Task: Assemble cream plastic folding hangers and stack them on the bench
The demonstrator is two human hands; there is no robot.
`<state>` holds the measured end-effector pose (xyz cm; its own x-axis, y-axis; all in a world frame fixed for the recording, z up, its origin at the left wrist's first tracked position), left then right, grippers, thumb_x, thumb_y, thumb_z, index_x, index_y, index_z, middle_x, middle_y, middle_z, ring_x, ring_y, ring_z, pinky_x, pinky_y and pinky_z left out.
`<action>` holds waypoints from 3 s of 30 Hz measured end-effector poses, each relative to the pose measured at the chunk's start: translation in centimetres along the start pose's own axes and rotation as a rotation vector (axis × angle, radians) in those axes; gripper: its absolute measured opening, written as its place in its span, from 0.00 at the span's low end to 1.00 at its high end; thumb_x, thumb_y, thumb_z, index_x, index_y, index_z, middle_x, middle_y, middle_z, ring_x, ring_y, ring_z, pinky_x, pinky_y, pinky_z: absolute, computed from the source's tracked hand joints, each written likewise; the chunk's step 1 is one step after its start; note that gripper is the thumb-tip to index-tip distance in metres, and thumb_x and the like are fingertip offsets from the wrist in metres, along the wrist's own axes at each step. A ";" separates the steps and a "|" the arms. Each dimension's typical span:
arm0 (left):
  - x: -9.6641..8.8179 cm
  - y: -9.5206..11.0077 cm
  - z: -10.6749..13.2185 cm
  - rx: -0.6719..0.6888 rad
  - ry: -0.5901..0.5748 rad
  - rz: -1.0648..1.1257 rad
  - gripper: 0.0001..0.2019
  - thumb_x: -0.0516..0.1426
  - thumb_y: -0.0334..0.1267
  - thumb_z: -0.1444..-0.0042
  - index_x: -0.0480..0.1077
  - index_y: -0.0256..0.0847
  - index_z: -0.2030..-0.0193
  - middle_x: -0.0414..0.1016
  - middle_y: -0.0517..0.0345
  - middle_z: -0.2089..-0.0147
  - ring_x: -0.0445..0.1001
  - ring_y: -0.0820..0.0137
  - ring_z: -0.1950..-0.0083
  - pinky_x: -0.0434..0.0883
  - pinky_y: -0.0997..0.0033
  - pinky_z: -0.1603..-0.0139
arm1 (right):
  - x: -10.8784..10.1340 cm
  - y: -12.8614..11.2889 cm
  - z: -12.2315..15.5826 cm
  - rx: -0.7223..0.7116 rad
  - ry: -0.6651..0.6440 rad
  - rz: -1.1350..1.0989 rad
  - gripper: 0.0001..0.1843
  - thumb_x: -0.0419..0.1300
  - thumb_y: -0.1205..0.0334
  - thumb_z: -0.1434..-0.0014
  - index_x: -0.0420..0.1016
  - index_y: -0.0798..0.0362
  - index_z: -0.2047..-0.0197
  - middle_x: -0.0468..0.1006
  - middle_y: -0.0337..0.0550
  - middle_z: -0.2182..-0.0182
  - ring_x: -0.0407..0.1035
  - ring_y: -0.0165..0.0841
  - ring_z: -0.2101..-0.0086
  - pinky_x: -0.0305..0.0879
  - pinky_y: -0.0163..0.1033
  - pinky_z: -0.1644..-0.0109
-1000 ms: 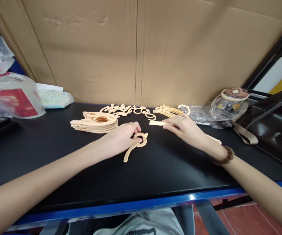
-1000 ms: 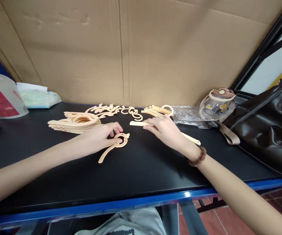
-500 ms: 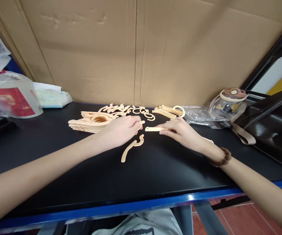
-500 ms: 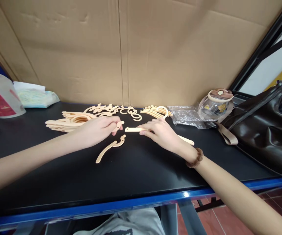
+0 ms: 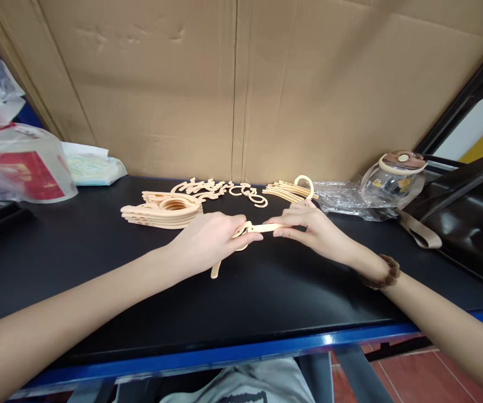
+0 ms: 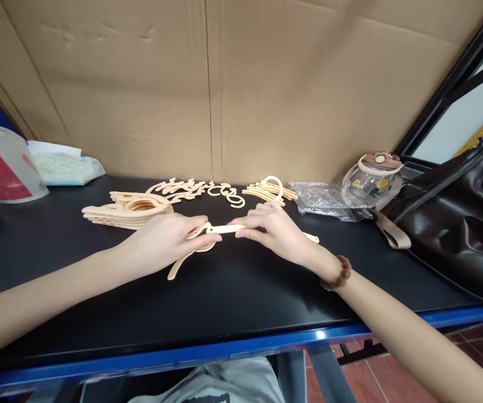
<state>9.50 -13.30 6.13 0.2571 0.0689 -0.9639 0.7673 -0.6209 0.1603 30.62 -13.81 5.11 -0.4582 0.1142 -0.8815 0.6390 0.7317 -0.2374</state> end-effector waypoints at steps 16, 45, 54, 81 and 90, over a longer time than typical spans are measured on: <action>0.3 0.3 0.4 0.012 0.009 -0.033 0.21 0.42 0.56 0.36 0.58 0.42 0.70 0.64 0.65 0.84 0.68 0.68 0.81 0.53 0.73 0.79 | 0.2 -0.1 0.0 -0.001 0.032 -0.065 0.16 0.55 0.52 0.36 0.77 0.48 0.52 0.72 0.37 0.74 0.62 0.31 0.69 0.54 0.39 0.59; 0.9 0.6 0.4 0.088 -0.112 -0.128 0.21 0.43 0.49 0.33 0.64 0.39 0.71 0.62 0.66 0.87 0.65 0.71 0.88 0.54 0.74 0.81 | 0.3 -0.1 0.1 0.014 -0.024 -0.055 0.14 0.55 0.51 0.36 0.78 0.48 0.56 0.72 0.35 0.74 0.61 0.30 0.70 0.50 0.39 0.59; 0.6 1.0 0.4 0.087 -0.115 -0.307 0.24 0.39 0.49 0.32 0.67 0.36 0.68 0.67 0.60 0.84 0.66 0.70 0.87 0.55 0.73 0.81 | -0.1 -0.9 0.0 0.016 -0.075 -0.115 0.16 0.51 0.52 0.34 0.76 0.51 0.59 0.70 0.35 0.75 0.61 0.29 0.71 0.51 0.38 0.59; 1.3 1.0 0.9 0.193 0.066 -0.499 0.23 0.42 0.45 0.33 0.70 0.34 0.69 0.74 0.49 0.80 0.75 0.57 0.79 0.51 0.69 0.83 | 0.1 -1.0 0.1 0.023 -0.137 -0.233 0.17 0.52 0.52 0.34 0.78 0.50 0.55 0.80 0.39 0.62 0.68 0.30 0.67 0.57 0.38 0.55; 1.3 0.8 1.0 0.267 0.131 -0.516 0.22 0.43 0.43 0.33 0.70 0.33 0.70 0.72 0.51 0.82 0.72 0.60 0.82 0.51 0.70 0.84 | 0.1 -0.9 0.1 0.050 -0.157 -0.231 0.18 0.51 0.50 0.35 0.78 0.49 0.53 0.80 0.40 0.63 0.69 0.32 0.65 0.58 0.38 0.55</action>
<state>9.83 -14.48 4.79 -0.0261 0.4990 -0.8662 0.6425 -0.6554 -0.3970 30.06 -14.58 5.19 -0.4963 -0.1605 -0.8532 0.5602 0.6916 -0.4560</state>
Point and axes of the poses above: each hand's wrist, its own z-axis away from the middle knuckle, its own x-axis out of the palm, y = z × x, the point moved 2 cm from there along -z, towards the middle knuckle
